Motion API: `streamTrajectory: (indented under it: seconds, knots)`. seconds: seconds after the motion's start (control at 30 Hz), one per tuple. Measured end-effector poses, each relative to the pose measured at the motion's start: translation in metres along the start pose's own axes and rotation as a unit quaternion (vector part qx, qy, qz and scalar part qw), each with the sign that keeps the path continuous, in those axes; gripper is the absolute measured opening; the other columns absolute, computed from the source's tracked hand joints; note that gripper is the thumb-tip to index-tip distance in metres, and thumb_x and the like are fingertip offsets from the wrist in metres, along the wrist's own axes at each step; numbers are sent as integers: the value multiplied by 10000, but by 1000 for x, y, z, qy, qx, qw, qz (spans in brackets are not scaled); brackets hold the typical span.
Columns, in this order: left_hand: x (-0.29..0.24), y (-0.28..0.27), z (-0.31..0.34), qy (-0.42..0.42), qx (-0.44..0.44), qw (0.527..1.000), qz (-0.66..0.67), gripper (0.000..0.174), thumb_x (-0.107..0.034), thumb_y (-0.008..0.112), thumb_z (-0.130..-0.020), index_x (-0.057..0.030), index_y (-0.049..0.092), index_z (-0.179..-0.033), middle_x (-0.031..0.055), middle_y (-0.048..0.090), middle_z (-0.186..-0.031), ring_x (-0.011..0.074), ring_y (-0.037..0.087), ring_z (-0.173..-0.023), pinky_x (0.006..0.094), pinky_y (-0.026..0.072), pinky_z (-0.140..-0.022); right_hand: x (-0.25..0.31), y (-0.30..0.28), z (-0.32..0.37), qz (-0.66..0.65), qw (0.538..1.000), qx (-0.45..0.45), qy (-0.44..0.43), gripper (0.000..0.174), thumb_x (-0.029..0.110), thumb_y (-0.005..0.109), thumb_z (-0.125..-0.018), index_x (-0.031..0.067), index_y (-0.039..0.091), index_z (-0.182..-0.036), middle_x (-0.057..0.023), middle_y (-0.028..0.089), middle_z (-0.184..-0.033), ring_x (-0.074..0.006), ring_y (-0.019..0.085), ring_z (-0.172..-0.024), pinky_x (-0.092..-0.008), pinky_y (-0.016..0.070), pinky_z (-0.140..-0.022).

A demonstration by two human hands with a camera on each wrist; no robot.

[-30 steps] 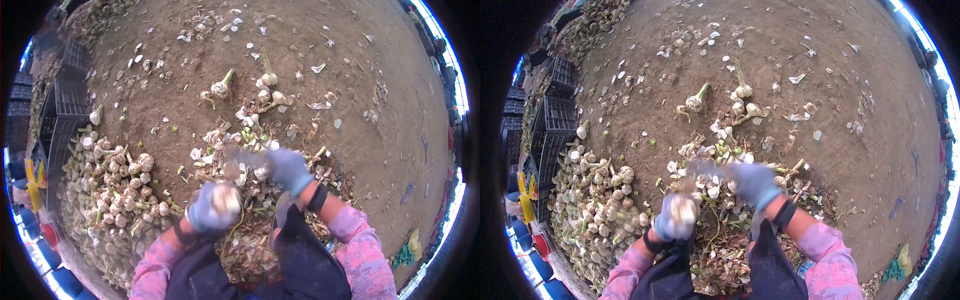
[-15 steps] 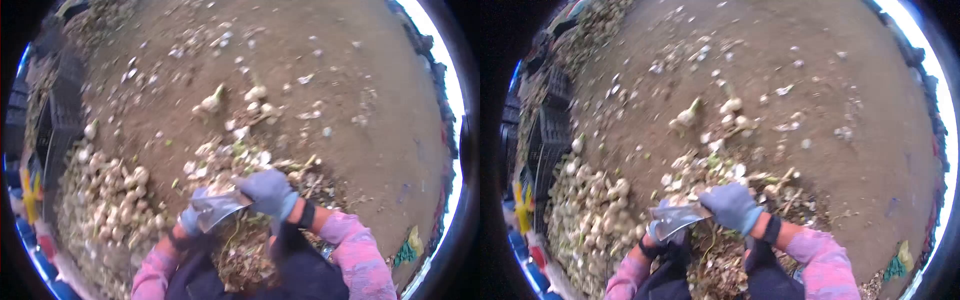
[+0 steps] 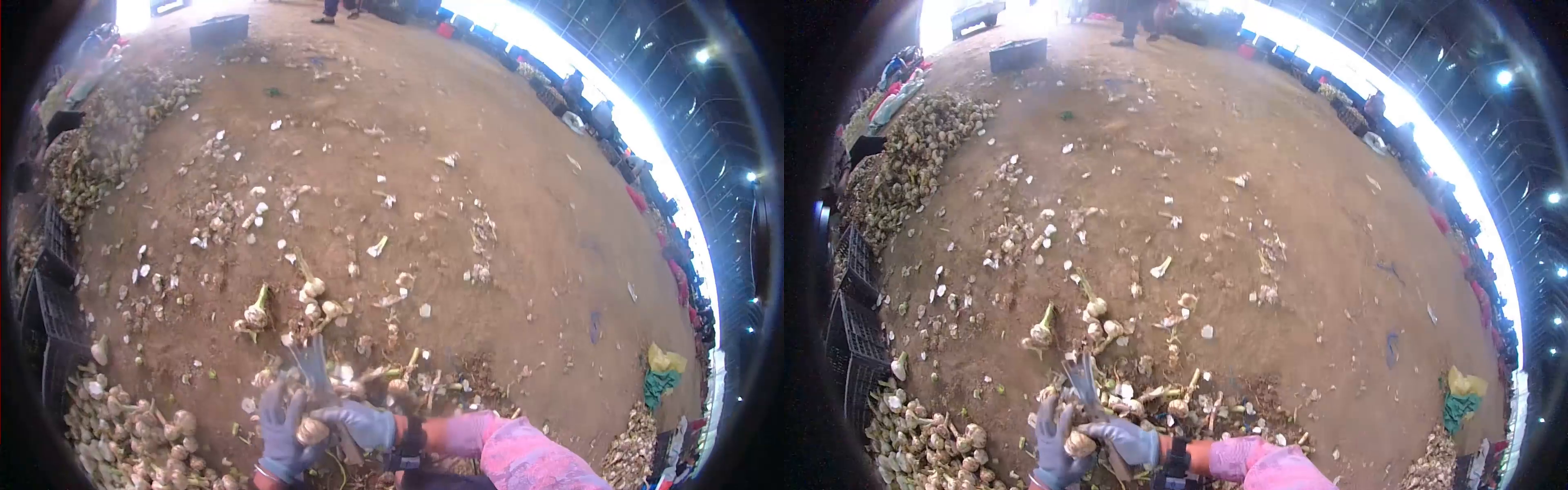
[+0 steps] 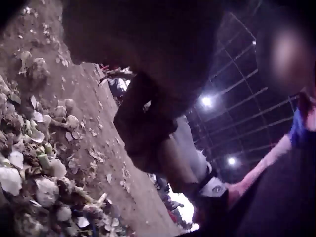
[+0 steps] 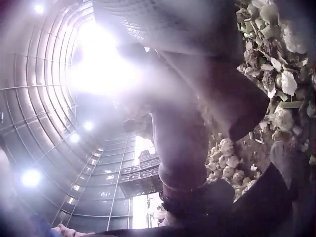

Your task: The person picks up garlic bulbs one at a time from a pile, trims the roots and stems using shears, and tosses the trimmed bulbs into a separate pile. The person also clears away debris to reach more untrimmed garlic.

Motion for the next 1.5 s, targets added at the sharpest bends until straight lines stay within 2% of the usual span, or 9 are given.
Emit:
streamTrajectory:
  seconds: [0.1, 0.2, 0.3, 0.47, 0.73, 0.9, 1.0, 1.2, 1.5]
  knots:
    - [-17, -14, -20, -9, -68, 968, 242, 987, -442, 830, -735, -88, 341, -1516, 259, 357, -1514, 449, 341, -1409, 534, 306, -1152, 14, 11, 8, -4, 998, -58, -6, 354, 169, 600, -997, 13, 576, -1314, -31, 657, -1133, -109, 588, -1056, -279, 464, -965]
    - [-3, -2, -11, -245, 61, 759, 600, 836, -401, 785, -811, -24, 400, -1450, 180, 505, -1423, 309, 517, -1303, 442, 467, -1035, 33, 4, 9, 194, 969, -138, -68, 389, 141, 705, -933, 54, 588, -1294, 1, 677, -1013, -80, 601, -934, -264, 498, -831]
    - [13, 12, 6, -313, -13, 826, 469, 344, -81, 671, -927, 19, 613, -1251, 46, 705, -1005, 117, 650, -872, 294, 565, -776, 32, 15, 5, 151, 973, -175, -22, 282, 108, 744, -894, 49, 628, -1145, 25, 644, -897, -70, 585, -838, -268, 497, -714]
    - [18, -1, 0, -398, 44, 766, 503, 129, -130, 688, -938, -17, 670, -997, -27, 661, -863, 62, 604, -808, 226, 500, -729, 52, 24, 5, 332, 923, -172, -87, 203, 98, 741, -809, 41, 632, -970, -12, 598, -797, -78, 550, -754, -274, 489, -683]
    - [17, -24, 1, -418, 43, 638, 645, 228, -212, 666, -950, 4, 637, -1018, 59, 676, -832, 145, 667, -696, 298, 559, -634, 23, -76, -2, 693, 701, -169, -2, 252, 270, 776, -786, 104, 649, -927, -122, 689, -878, -307, 681, -801, -389, 524, -713]
    - [52, -34, 43, -387, -1, 673, 631, 297, -248, 649, -958, 16, 599, -1084, 105, 658, -934, 196, 668, -839, 354, 574, -751, 49, -65, -29, 607, 762, -206, -87, 170, 213, 751, -806, 86, 664, -878, -102, 687, -816, -233, 675, -749, -337, 526, -708]
    - [47, -34, 43, -386, -57, 495, 776, 287, -250, 653, -950, -2, 590, -1080, 90, 610, -946, 223, 628, -891, 407, 554, -830, 42, 4, -53, 471, 859, -135, -147, 149, 160, 748, -807, 86, 656, -899, -73, 681, -799, -152, 639, -706, -301, 531, -698]
    - [27, -52, 26, -372, -38, 473, 798, 276, -284, 651, -958, -18, 590, -998, 39, 528, -834, 181, 527, -803, 360, 496, -768, 4, -25, -81, 702, 710, -59, 28, 179, 264, 713, -819, 162, 644, -950, -118, 699, -859, -341, 677, -788, -395, 550, -718]
    - [89, -69, 63, -396, -140, 403, 813, 288, -226, 666, -922, -41, 603, -1133, 56, 608, -926, 187, 602, -899, 342, 537, -866, 54, 17, -133, 626, 748, -130, -179, 157, 208, 726, -830, 98, 660, -921, -96, 647, -808, -230, 638, -720, -356, 526, -700]
Point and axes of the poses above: each hand's wrist, its own z-axis away from the middle knuckle, its own y-axis out of the palm, x = y × z, the point moved 4 cm from there along -z, towards the middle knuckle
